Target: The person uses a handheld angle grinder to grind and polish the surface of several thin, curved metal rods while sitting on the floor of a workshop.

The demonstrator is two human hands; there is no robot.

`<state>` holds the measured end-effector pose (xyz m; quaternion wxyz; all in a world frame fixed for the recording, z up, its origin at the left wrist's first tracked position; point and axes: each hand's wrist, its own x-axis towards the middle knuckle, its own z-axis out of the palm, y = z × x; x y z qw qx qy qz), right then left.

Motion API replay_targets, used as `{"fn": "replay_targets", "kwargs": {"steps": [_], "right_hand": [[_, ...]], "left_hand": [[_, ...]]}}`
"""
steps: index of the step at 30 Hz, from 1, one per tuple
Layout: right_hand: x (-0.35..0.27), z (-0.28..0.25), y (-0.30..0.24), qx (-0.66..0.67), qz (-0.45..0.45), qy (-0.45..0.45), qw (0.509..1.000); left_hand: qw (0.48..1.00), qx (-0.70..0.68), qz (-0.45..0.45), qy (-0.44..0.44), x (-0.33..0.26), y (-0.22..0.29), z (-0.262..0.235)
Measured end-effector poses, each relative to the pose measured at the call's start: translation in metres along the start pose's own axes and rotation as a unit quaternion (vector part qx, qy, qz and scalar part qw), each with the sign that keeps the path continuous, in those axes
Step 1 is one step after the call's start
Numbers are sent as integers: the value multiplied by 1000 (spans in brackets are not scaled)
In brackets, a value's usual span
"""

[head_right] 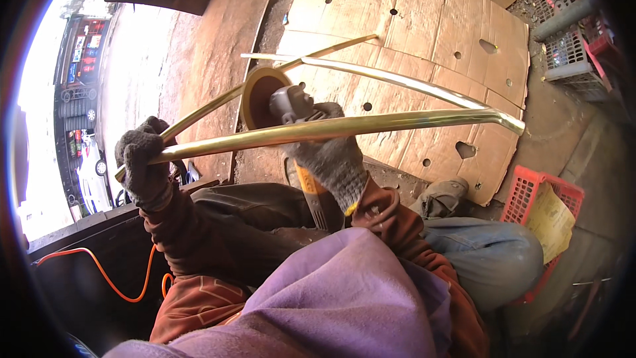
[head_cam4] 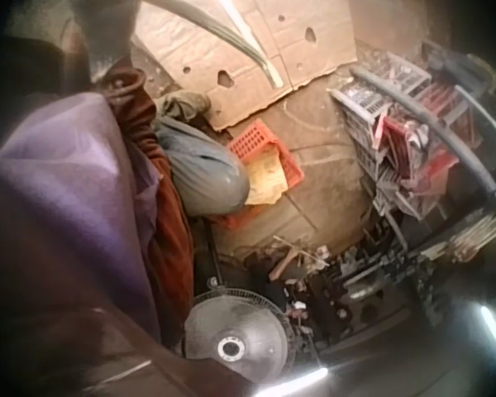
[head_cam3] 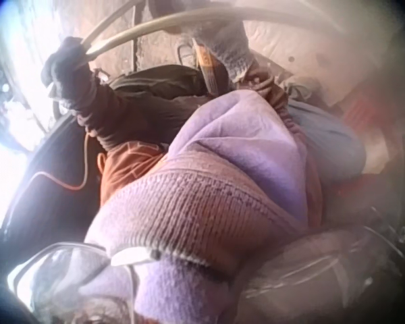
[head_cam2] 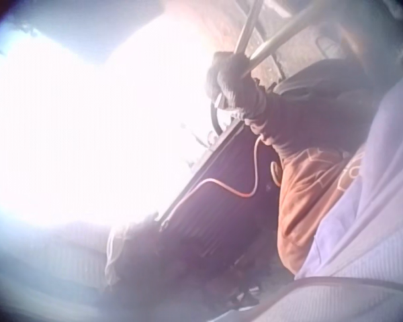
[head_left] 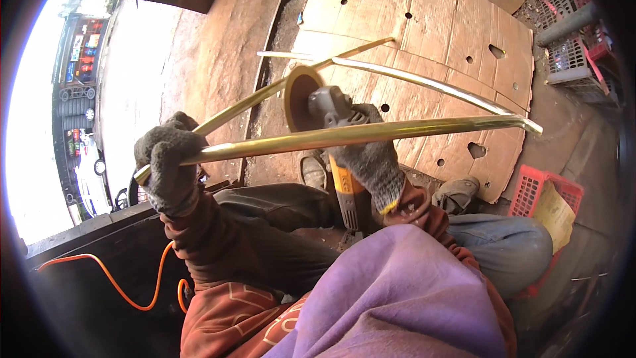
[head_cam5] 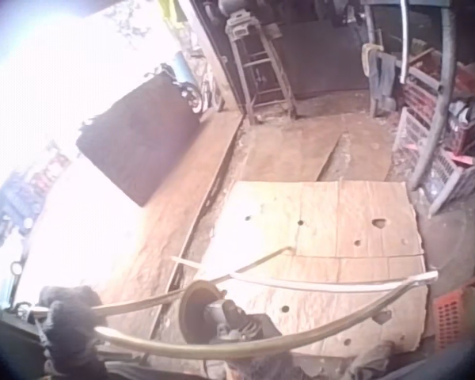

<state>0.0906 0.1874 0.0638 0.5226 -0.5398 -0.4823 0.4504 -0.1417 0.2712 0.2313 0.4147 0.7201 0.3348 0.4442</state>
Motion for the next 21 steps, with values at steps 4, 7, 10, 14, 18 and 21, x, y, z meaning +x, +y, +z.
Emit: {"fn": "replay_targets", "kwargs": {"steps": [4, 7, 10, 14, 18, 21], "right_hand": [[19, -1, 55, -356, -267, 37, 895], [20, -4, 52, -458, -287, 22, 841], [7, 4, 21, -68, -46, -73, 994], [5, 2, 7, 50, -36, -59, 996], [17, -4, 46, -392, -213, -11, 895], [18, -9, 61, -156, -110, 3, 982]], "left_hand": [[1000, 9, -7, 25, -4, -2, -5], [998, 17, 32, 44, 1, -6, 2], [997, -2, 52, 55, 0, -12, -1], [997, -22, 41, 57, -1, -9, 4], [998, -20, 25, 54, -3, -3, 6], [997, -23, 41, 64, -3, -9, 2]]}}
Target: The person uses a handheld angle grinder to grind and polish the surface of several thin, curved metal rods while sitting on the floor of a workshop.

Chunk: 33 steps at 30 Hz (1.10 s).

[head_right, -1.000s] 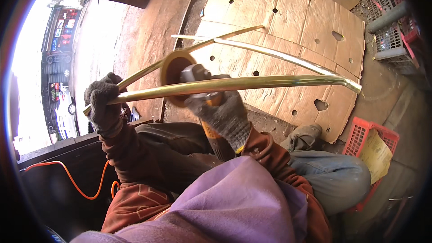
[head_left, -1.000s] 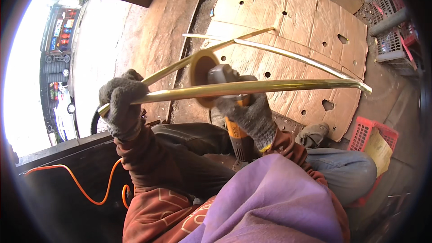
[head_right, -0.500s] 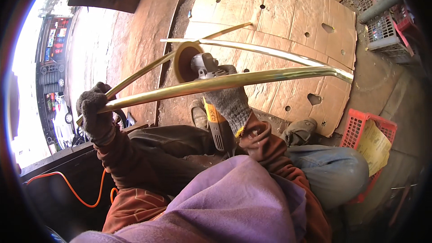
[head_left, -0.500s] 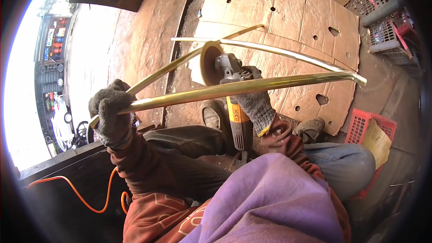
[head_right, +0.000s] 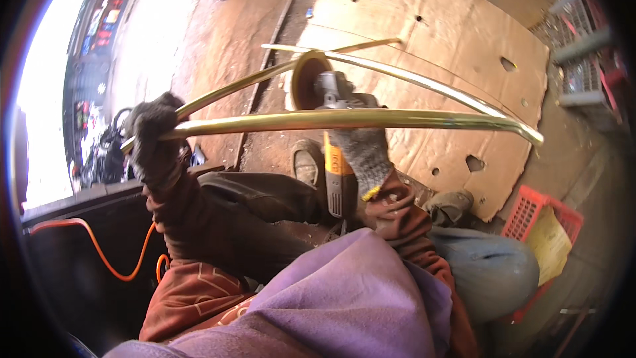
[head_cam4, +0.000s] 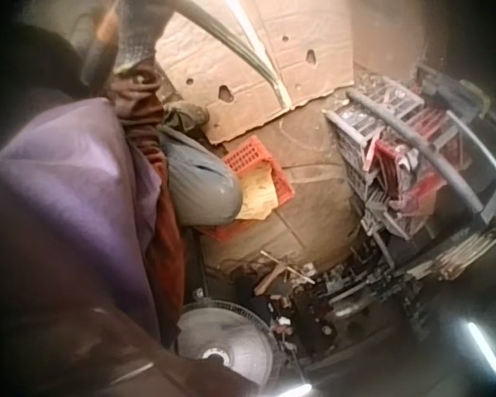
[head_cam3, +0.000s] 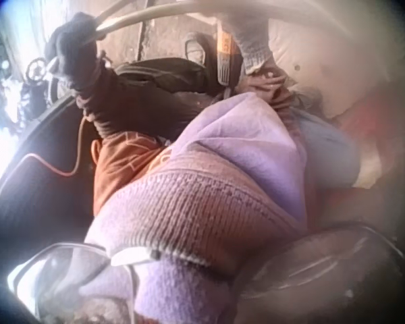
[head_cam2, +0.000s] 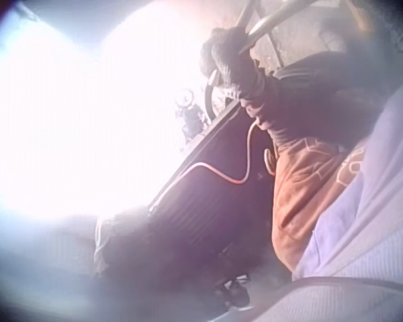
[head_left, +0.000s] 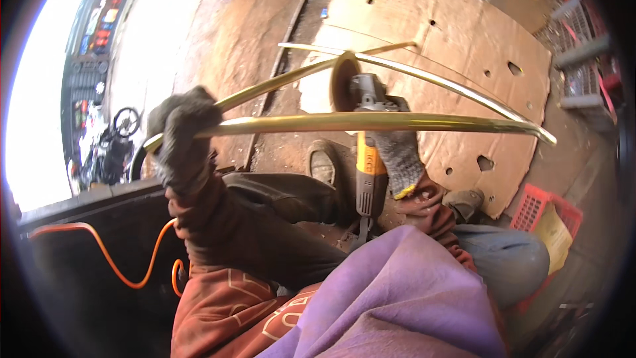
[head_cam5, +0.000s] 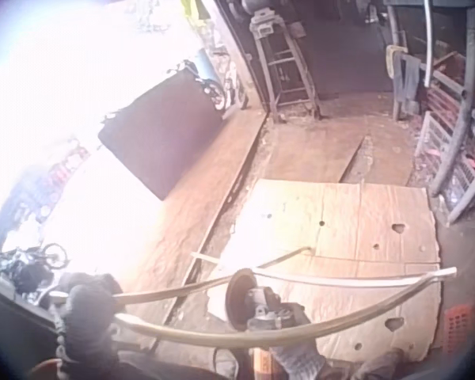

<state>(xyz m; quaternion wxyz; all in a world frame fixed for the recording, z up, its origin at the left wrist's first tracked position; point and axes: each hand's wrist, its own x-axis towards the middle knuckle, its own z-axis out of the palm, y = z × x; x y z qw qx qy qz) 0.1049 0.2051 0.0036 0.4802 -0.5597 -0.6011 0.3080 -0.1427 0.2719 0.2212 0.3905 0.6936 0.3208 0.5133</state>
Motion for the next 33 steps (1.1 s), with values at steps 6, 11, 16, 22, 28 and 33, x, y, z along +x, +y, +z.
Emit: {"fn": "replay_targets", "kwargs": {"steps": [6, 11, 16, 22, 28, 33], "right_hand": [[10, -6, -87, 451, 248, 34, 857], [0, 0, -92, 441, 237, 19, 865], [-5, 10, -55, 430, 247, 51, 867], [-4, 13, -35, 350, 265, 70, 896], [-5, 11, -82, 423, 239, 11, 874], [1, 14, -102, 475, 202, -8, 857]], "left_hand": [[993, -11, -102, 58, 0, 12, 3], [990, 90, -95, 46, 4, 24, 9], [963, -43, -196, 178, 0, 27, 18], [937, -97, -237, 238, -7, 18, 20], [926, -173, -236, 237, -5, 22, 7], [920, -56, -258, 290, 18, 24, 12]]}}
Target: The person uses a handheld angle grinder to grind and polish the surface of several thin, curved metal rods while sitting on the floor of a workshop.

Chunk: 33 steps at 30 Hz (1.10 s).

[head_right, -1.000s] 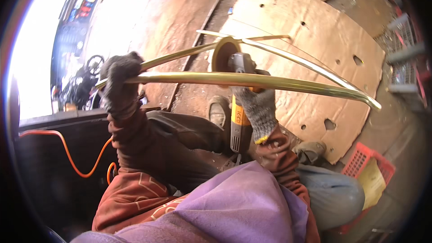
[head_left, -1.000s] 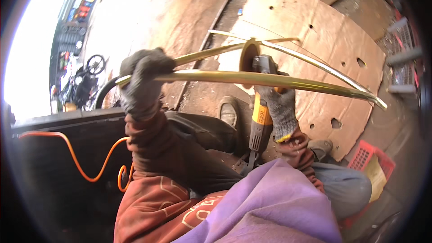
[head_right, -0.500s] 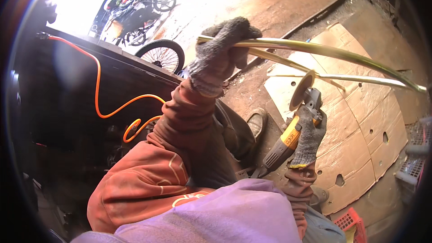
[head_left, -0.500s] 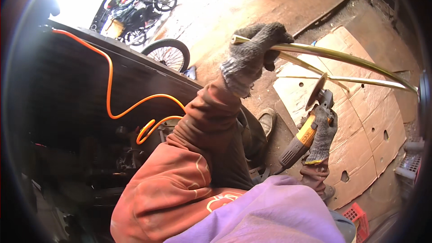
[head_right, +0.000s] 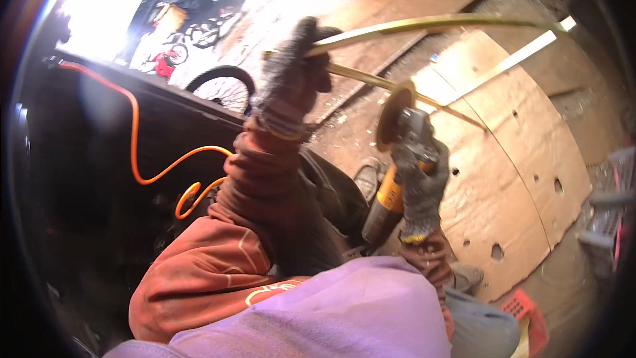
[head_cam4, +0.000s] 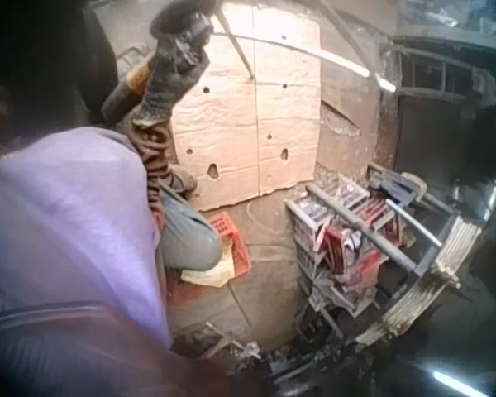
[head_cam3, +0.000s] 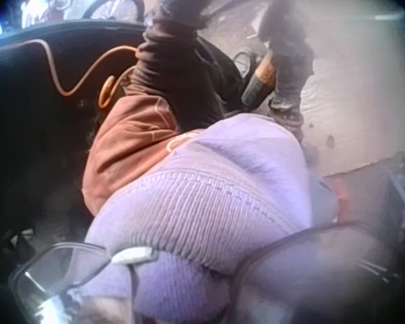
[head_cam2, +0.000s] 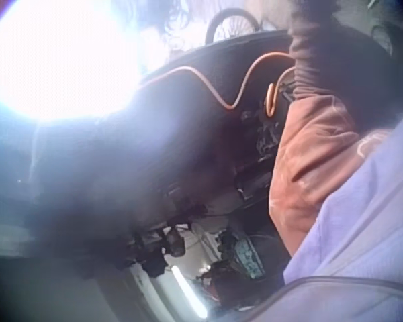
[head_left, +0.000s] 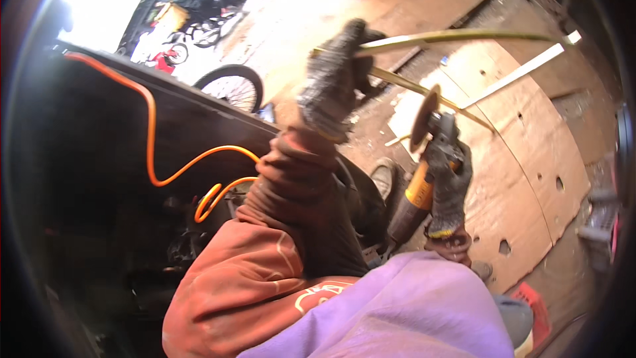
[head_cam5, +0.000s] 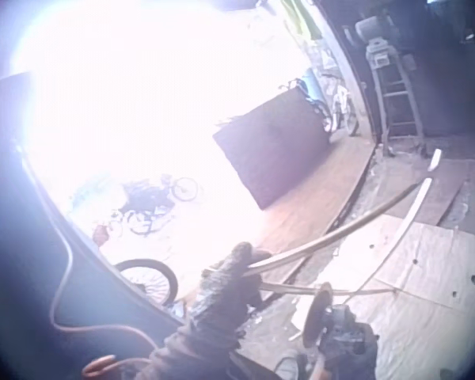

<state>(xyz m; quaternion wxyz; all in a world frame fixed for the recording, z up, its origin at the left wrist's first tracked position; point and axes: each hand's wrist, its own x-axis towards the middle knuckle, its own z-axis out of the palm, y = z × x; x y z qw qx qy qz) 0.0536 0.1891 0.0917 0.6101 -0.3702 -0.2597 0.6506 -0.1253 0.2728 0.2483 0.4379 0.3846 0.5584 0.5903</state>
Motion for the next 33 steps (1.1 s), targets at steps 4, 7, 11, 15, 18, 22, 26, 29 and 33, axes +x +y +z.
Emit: {"fn": "replay_targets", "kwargs": {"steps": [4, 7, 11, 15, 18, 22, 26, 29, 33], "right_hand": [[15, -14, 4, -60, 4, 68, 996], [20, -14, 26, -31, 7, 76, 997], [17, -21, 18, -63, 36, 57, 996], [3, -1, 22, -45, -26, 6, 999], [-2, 8, 25, -111, -72, 21, 991], [5, -5, 22, -30, 24, 36, 999], [16, -28, 22, -81, 72, 85, 990], [17, -26, 26, -89, 41, 94, 991], [9, 4, 39, 130, 54, 1, 990]], "left_hand": [[996, -57, -20, -72, 18, -20, -14], [992, -62, 10, -105, 11, -18, -50], [993, -7, 25, -118, 15, -17, -55], [991, 57, 75, -91, 16, -21, -39], [987, 83, 111, -82, 18, -20, -45], [984, 104, 136, -57, 22, -21, -48], [986, 84, 126, -67, 31, -20, -51], [988, 71, 116, -75, 33, -20, -47], [988, 45, 110, -99, 39, -21, -54]]}}
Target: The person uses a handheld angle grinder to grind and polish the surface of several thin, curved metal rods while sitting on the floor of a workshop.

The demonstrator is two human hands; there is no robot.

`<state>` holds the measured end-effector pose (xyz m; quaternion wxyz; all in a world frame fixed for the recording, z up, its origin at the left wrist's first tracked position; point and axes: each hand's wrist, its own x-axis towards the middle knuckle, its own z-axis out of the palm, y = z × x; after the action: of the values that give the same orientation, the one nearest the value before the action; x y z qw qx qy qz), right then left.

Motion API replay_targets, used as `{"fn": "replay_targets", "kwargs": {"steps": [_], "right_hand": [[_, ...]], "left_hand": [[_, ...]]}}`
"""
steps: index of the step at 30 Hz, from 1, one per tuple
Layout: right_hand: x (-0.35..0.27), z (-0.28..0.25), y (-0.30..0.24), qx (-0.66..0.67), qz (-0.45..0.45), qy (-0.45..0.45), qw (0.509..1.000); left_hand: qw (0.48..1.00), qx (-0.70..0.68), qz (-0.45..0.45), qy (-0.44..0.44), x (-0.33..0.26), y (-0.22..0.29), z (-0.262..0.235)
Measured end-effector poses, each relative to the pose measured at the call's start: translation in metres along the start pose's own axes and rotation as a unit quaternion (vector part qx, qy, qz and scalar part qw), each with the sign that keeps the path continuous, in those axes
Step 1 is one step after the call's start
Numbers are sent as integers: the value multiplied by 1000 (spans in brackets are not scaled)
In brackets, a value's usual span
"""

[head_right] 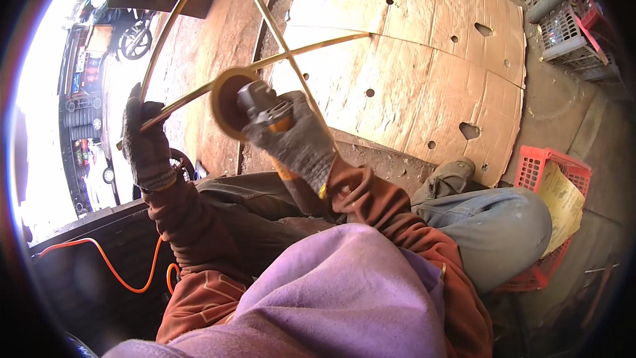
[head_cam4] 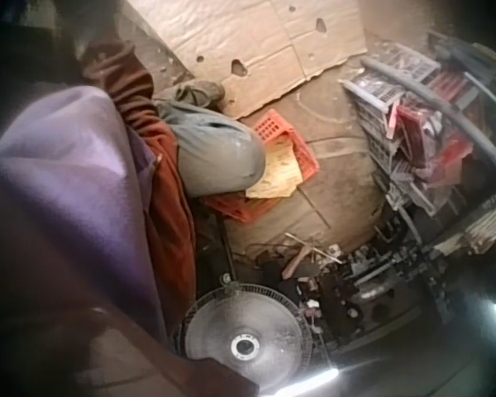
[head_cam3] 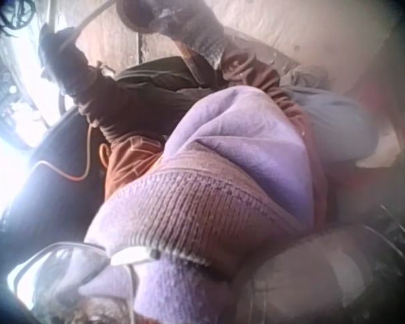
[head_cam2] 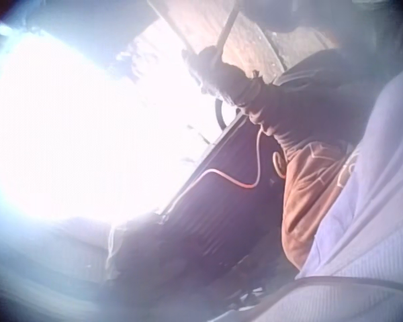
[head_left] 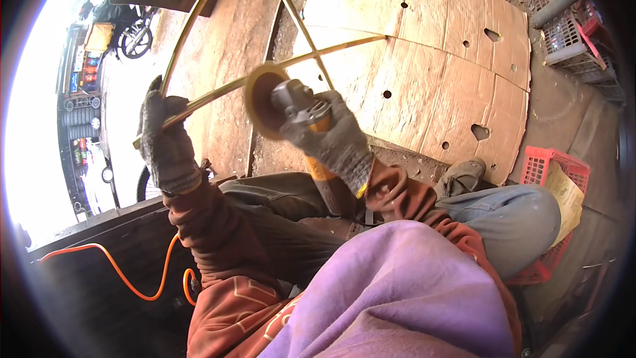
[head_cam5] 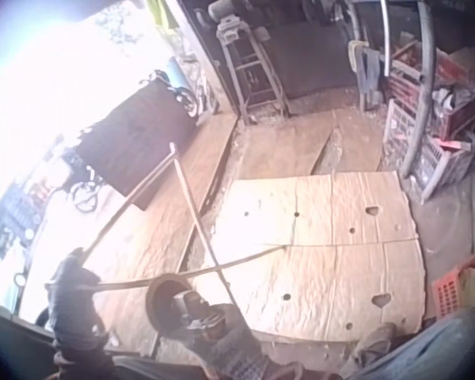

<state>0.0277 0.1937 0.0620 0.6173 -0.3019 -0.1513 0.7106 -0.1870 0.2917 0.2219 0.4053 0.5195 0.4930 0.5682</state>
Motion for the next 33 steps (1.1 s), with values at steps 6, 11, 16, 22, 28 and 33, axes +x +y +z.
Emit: {"fn": "replay_targets", "kwargs": {"steps": [6, 11, 16, 22, 28, 33], "right_hand": [[-6, 0, -1, -79, -15, 57, 995], [7, -16, 7, -134, -51, 122, 982], [7, -15, 0, -84, -8, 147, 986], [14, -21, 15, -64, -5, 163, 985], [13, -20, 8, -71, 20, 179, 981], [12, -21, 1, -71, -10, 186, 980]], "left_hand": [[1000, -6, 10, -8, -4, 1, 9], [1000, 3, 13, -27, 1, -1, 0], [1000, -3, 0, -19, -4, 0, 8], [999, -21, -16, -22, -1, -1, 5], [999, -22, -18, -18, -2, 1, 5], [999, -34, -7, -18, -2, -1, 10]]}}
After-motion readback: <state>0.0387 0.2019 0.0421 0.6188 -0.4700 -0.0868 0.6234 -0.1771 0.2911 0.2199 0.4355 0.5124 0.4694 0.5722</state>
